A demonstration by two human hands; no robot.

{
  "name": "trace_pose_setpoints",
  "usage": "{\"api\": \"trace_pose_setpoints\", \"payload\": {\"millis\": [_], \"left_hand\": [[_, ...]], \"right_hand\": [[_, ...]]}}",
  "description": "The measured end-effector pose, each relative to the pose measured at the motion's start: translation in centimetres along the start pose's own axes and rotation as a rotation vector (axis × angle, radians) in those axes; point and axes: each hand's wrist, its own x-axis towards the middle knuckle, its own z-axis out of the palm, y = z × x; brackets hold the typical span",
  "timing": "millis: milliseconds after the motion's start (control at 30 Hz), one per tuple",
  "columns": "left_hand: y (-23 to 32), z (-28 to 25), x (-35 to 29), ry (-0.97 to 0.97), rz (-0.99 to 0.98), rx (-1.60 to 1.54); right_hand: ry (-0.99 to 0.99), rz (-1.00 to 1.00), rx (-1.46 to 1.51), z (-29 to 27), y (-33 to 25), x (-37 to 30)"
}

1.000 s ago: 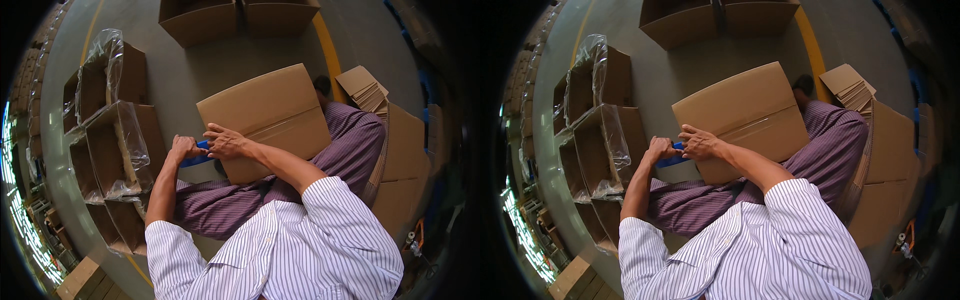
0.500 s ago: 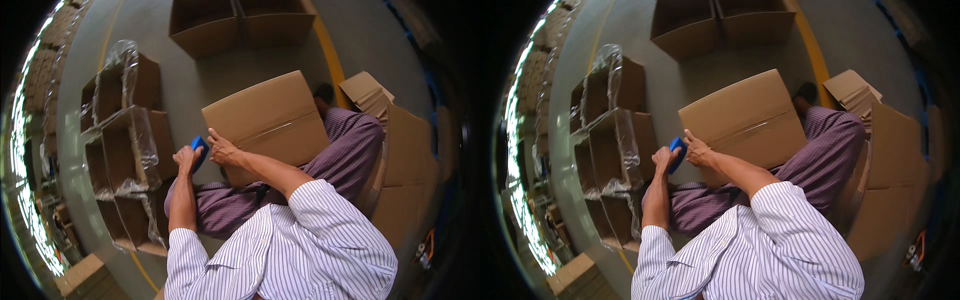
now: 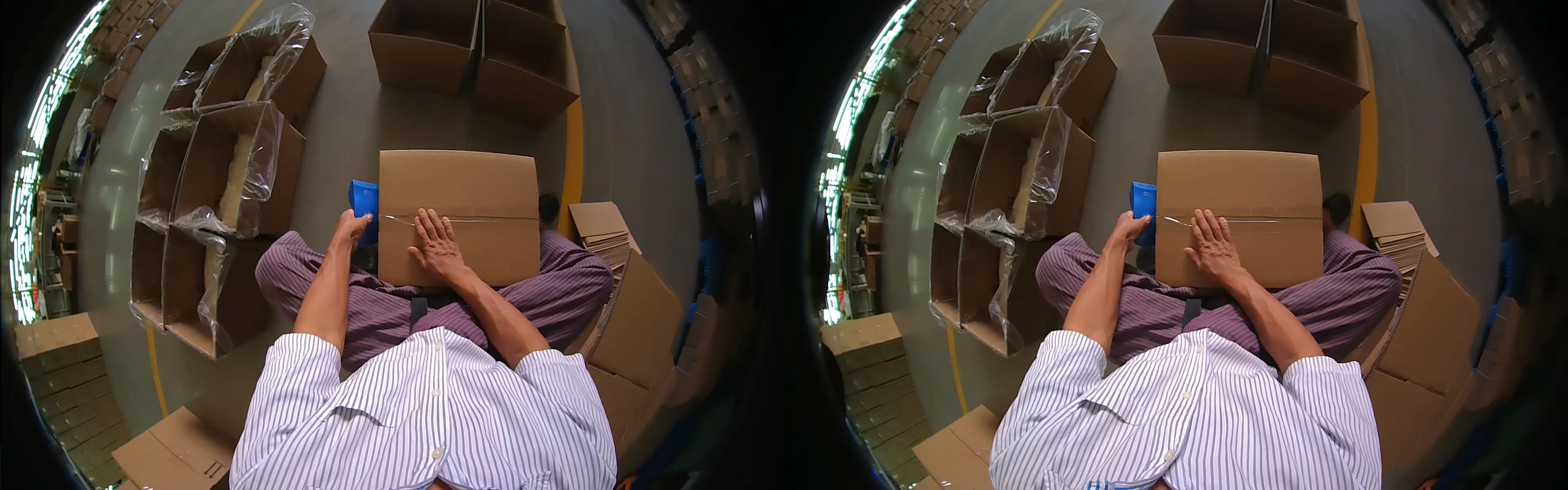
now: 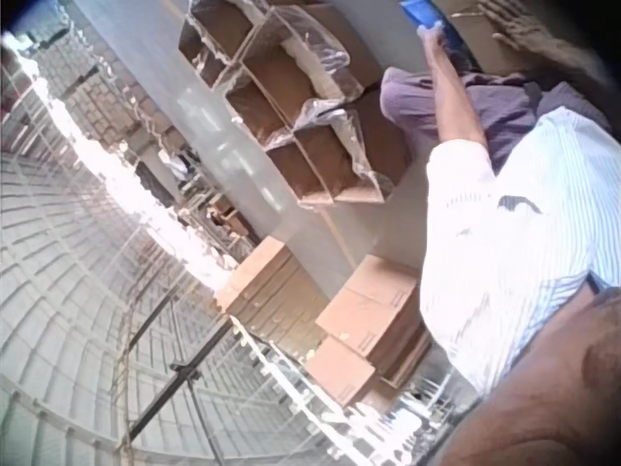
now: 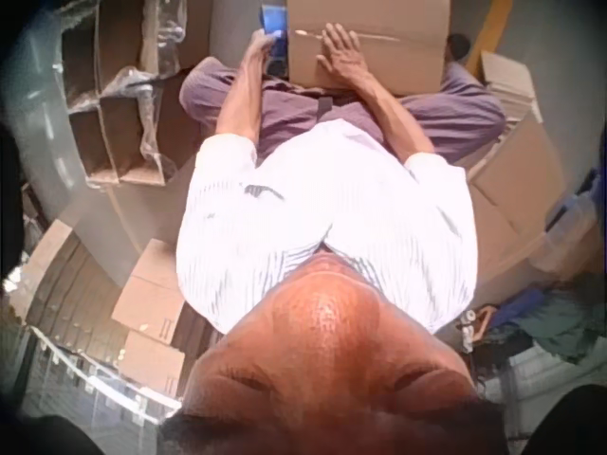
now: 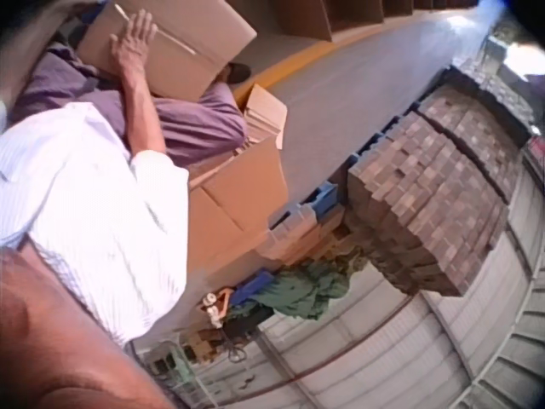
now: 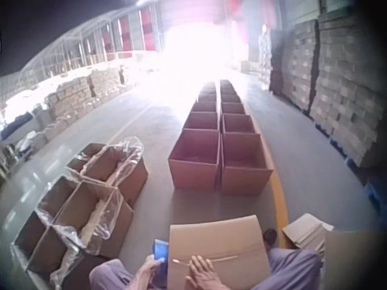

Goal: The person sits on the warehouse floor and assembles flat cardboard sheets into boxes. They fold the flaps, insert dividers, and seal the boxes using a handheld tape dispenser. The person repeats this process for multiple boxes, placing finished units aside.

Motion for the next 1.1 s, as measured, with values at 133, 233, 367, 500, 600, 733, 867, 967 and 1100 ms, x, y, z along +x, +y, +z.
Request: {"api": "trace_pose_setpoints", "payload": {"millis": [133, 233, 367, 500, 600, 733, 867, 967, 1100], "left_hand": [[-0.2, 3.4, 0.2, 0.238, -0.026, 0.361], [0.6, 2.9, 0.4, 0.141, -0.151, 0.345], [-0.5, 2.8, 0.6, 0.543, 0.130, 0.367], [2.4, 1.8, -1.4, 0.629, 0.236, 0.141], [5.9, 1.3, -5.0, 0.692, 0.443, 0.188], [6.7, 1.6, -6.9, 0.683, 0.759, 0.327], [6.0, 3.2, -7.3, 0.657, 0.909, 0.524], [5.0, 3.1, -6.8, 0.671, 0.951, 0.603], [5.2, 3.8, -7.6, 0.600, 1.077, 0.808]], "right_hand": [[0.024, -0.017, -0.052, 0.9, 0.1, 0.2], [0.059, -0.028, -0.050, 1.1, -0.2, 0.5], [0.069, -0.028, 0.021, 0.4, 0.0, -0.1], [0.301, 0.191, -0.007, 0.9, 2.4, -3.3], [0.459, 0.467, -0.095, 0.7, 6.5, -5.2], [0.561, 0.747, -0.135, -1.4, 12.7, -6.5], [0.578, 0.988, 0.234, -3.3, 16.3, -7.6], [0.449, 0.980, 0.360, -4.7, 15.8, -8.0], [0.494, 0.993, 0.324, -4.0, 15.6, -8.3]]}}
